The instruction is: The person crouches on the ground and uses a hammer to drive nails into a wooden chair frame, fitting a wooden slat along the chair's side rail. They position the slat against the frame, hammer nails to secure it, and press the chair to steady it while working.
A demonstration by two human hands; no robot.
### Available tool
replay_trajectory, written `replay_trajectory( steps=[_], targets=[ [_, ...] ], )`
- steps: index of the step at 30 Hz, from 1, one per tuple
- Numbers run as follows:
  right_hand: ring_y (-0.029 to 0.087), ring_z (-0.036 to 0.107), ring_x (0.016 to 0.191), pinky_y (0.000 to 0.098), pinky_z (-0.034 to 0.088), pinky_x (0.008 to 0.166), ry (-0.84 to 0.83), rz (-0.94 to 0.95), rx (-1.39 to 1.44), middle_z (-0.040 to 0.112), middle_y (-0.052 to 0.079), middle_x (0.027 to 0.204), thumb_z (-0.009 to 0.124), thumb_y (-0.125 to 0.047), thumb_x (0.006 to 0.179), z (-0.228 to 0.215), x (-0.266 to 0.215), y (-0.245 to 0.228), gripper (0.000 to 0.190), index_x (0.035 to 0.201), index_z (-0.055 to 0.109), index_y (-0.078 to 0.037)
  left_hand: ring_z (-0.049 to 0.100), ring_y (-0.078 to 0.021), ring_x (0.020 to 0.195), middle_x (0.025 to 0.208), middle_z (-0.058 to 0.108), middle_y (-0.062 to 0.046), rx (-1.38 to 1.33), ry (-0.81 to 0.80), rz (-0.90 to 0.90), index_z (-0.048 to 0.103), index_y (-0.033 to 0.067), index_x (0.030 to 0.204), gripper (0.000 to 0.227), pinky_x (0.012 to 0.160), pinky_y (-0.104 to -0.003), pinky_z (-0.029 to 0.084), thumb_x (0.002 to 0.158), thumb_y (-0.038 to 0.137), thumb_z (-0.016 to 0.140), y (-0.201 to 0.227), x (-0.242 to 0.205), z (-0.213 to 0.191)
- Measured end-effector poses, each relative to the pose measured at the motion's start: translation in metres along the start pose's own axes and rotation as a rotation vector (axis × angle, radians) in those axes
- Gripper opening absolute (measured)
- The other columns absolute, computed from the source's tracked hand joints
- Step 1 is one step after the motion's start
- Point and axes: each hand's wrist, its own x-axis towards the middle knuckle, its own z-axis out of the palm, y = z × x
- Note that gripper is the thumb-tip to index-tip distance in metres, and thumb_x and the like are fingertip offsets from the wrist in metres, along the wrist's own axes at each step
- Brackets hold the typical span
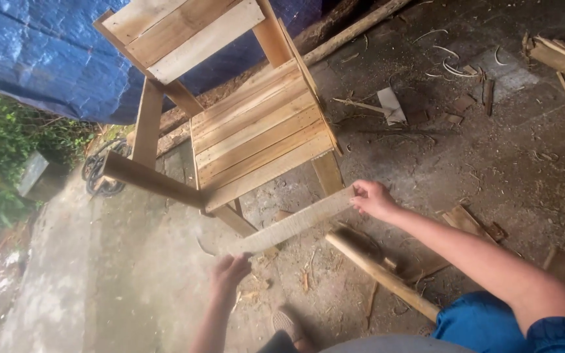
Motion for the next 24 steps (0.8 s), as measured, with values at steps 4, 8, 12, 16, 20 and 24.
replay_trajectory(
  steps=[4, 8, 12, 16, 20, 24],
  targets=[
    [0.016, 0.063, 0.061, 0.0206, 0.055, 0.048, 0.061, -0.070, -0.137, 0.071, 0.008, 0.090, 0.069, 0.006, 0.090, 0.025, 0.046, 0.043, 0.016, 0.099, 0.067, -0.007, 0.064, -0.0246, 0.077, 0.093, 0.068, -0.021, 0.158, 0.111, -0.188, 0.066, -0.0110, 0.114, 0.031, 0.073, -0.034, 0.059, 0.092, 0.011, 0.071, -0.037, 0.075, 0.002],
    [0.025, 0.075, 0.077, 0.0332, 0.063, 0.062, 0.215, -0.111, -0.147, 0.076, 0.014, 0.093, 0.074, 0.002, 0.086, 0.047, 0.076, 0.076, 0.027, 0.110, 0.075, -0.009, 0.073, -0.0362, 0.082, 0.089, 0.071, -0.025, 0.090, 0.326, 0.006, 0.070, 0.0016, 0.107, 0.040, 0.080, -0.052, 0.060, 0.081, 0.025, 0.089, -0.067, 0.122, 0.006],
    [0.028, 0.076, 0.090, 0.0405, 0.062, 0.075, 0.333, -0.186, -0.218, 0.078, 0.009, 0.094, 0.077, -0.007, 0.086, 0.052, 0.087, 0.080, 0.024, 0.109, 0.073, -0.014, 0.064, -0.0492, 0.110, 0.117, 0.065, -0.035, 0.014, 0.398, 0.072, 0.057, -0.0060, 0.137, 0.070, 0.100, -0.063, 0.047, 0.082, 0.023, 0.087, -0.064, 0.128, 0.027],
    [0.028, 0.075, 0.089, 0.0395, 0.060, 0.074, 0.350, -0.246, -0.164, 0.077, 0.011, 0.094, 0.076, -0.006, 0.087, 0.060, 0.104, 0.085, 0.025, 0.110, 0.070, -0.014, 0.065, -0.0453, 0.113, 0.117, 0.064, -0.032, 0.042, 0.476, 0.106, 0.052, -0.0059, 0.141, 0.081, 0.100, -0.061, 0.049, 0.075, 0.021, 0.090, -0.055, 0.113, 0.038],
    [0.029, 0.075, 0.088, 0.0388, 0.061, 0.076, 0.360, -0.282, -0.091, 0.076, 0.013, 0.093, 0.077, -0.003, 0.088, 0.064, 0.111, 0.088, 0.025, 0.109, 0.069, -0.012, 0.067, -0.0394, 0.112, 0.108, 0.068, -0.026, 0.026, 0.509, 0.124, 0.066, -0.0054, 0.119, 0.053, 0.099, -0.055, 0.051, 0.077, 0.015, 0.089, -0.051, 0.113, 0.045],
    [0.028, 0.075, 0.087, 0.0397, 0.061, 0.077, 0.362, -0.297, -0.053, 0.076, 0.013, 0.092, 0.077, 0.001, 0.087, 0.071, 0.114, 0.089, 0.026, 0.108, 0.067, -0.010, 0.066, -0.0377, 0.116, 0.110, 0.070, -0.023, 0.054, 0.558, 0.073, 0.068, -0.0013, 0.114, 0.049, 0.102, -0.054, 0.051, 0.076, 0.020, 0.090, -0.039, 0.107, 0.050]
  ],
)
